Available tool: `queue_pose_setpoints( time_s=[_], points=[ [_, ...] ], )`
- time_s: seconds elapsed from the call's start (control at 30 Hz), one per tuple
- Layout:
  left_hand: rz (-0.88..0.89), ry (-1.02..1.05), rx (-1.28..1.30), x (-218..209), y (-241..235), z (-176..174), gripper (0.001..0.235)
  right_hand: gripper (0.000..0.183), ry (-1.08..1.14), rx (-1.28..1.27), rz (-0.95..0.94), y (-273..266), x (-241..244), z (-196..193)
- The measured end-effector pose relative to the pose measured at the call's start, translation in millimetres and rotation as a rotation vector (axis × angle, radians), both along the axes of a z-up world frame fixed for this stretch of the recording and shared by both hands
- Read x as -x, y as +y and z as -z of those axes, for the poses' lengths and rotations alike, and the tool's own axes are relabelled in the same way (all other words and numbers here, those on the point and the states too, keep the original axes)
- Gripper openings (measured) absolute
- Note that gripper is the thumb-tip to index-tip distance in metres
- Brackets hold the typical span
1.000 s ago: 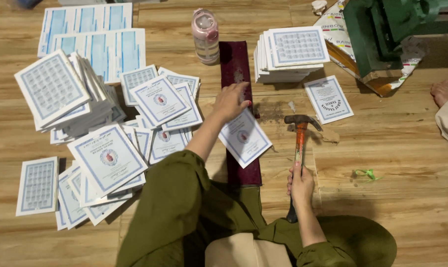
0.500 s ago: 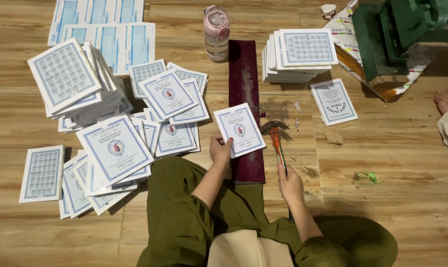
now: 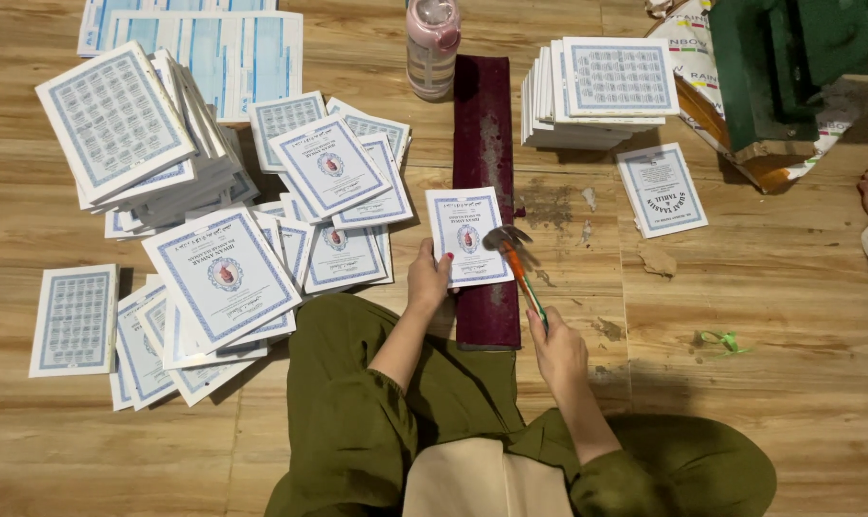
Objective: Using a hammer and a punch tool to process small booklets on a wooden block
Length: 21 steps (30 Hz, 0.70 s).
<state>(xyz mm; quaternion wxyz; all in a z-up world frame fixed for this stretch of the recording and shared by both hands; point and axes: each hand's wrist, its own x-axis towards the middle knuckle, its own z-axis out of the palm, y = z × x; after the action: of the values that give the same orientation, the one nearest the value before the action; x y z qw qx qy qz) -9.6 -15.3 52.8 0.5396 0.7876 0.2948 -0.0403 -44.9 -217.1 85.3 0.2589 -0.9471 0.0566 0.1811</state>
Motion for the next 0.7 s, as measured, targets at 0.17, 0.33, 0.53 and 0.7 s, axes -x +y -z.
queue_pose_setpoints(
  time_s=[0.17,0.33,0.53,0.7],
  points=[
    [-0.003,0.011,-0.007,-7,8,31,0.038,0.032,-0.164,-0.151,0.067,6,0,-19],
    [0.028,0.047,-0.047,-8,13,39,0.041,0.037,-0.173,-0.052,0.113,-3,8,19],
    [0.045,0.087,-0.083,-4,12,30,0.046,0.042,-0.174,-0.006,0.004,-6,0,-6],
    [0.092,0.119,-0.112,2,8,-11,0.047,0.043,-0.066,0.045,0.076,-6,11,18]
  ],
)
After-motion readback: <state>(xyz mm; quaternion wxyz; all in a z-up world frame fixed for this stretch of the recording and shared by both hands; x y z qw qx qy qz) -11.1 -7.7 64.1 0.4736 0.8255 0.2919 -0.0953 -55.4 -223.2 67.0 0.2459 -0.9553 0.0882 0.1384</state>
